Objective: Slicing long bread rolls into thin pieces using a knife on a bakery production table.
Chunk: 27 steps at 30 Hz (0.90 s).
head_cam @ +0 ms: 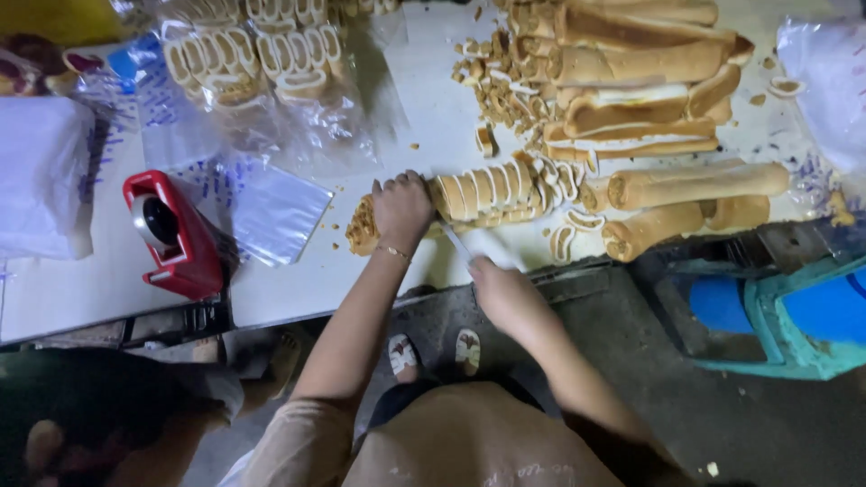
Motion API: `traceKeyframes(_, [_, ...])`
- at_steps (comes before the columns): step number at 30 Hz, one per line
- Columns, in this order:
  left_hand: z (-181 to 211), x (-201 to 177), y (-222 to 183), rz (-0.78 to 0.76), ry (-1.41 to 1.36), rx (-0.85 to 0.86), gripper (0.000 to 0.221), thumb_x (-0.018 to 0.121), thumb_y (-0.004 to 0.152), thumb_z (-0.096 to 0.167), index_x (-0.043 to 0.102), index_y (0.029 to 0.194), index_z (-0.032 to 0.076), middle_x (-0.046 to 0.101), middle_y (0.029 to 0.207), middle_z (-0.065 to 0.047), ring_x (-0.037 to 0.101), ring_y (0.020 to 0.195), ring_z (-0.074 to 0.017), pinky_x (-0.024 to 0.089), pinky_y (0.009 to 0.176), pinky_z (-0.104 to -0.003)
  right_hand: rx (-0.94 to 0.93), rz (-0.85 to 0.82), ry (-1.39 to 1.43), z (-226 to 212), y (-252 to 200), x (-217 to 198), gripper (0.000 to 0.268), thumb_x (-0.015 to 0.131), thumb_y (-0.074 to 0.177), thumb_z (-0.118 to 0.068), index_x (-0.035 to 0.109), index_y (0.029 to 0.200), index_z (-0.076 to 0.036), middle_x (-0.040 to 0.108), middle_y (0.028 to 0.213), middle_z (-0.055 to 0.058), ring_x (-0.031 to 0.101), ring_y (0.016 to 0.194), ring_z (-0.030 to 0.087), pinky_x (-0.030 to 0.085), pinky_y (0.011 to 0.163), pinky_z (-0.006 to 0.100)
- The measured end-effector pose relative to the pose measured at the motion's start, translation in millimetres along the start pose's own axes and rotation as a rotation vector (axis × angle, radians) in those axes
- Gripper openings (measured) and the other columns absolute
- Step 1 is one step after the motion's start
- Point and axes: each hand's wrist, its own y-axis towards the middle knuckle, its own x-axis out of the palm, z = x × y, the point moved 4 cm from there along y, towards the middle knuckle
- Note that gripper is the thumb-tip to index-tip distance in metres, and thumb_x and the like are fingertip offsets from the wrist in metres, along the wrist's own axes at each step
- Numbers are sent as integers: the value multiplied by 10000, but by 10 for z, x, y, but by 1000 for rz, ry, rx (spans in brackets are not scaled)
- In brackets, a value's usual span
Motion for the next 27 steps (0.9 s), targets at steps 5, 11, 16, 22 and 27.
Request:
traceKeyframes(5, [88,-199,-66,65,33,17,636,321,1067,493,713,1136,-3,724,907,-148,734,876,-353,407,1042,-625,-135,82,90,56,669,240,476,264,1096,-283,590,1297,1,709,1026,303,717,1021,423,560,882,528])
traceKeyframes(11, [61,-129,-31,156,30,5,589,426,1035,535,734,980,36,716,817,-124,737,799,-334,450,984,-611,93,-101,57,99,-354,-31,479,317,1073,-294,530,1441,-73,702,1170,286,682,1119,448,548,930,554])
traceKeyframes(16, [63,-55,-7,164,76,27,599,405,1029,559,739,924,73,704,780,-110,735,773,-332,497,923,-578,-54,24,136,116,750,291,438,308,1081,-309,578,1352,-96,693,1092,311,663,1118,474,538,917,572])
traceKeyframes(22, [99,-248,-37,4,38,-31,621,344,1038,566,732,988,84,734,888,-103,744,881,-330,464,976,-573,46,-24,-15,369,-146,219,428,333,1072,-328,572,1378,-148,714,1002,315,705,1031,462,576,870,547])
traceKeyframes(27, [144,-472,-74,4,46,-14,570,353,1054,491,722,1032,56,734,896,-124,744,895,-337,488,952,-547,-3,30,-3,289,229,424,405,332,1078,-332,542,1376,-157,718,942,302,718,1003,450,579,874,544])
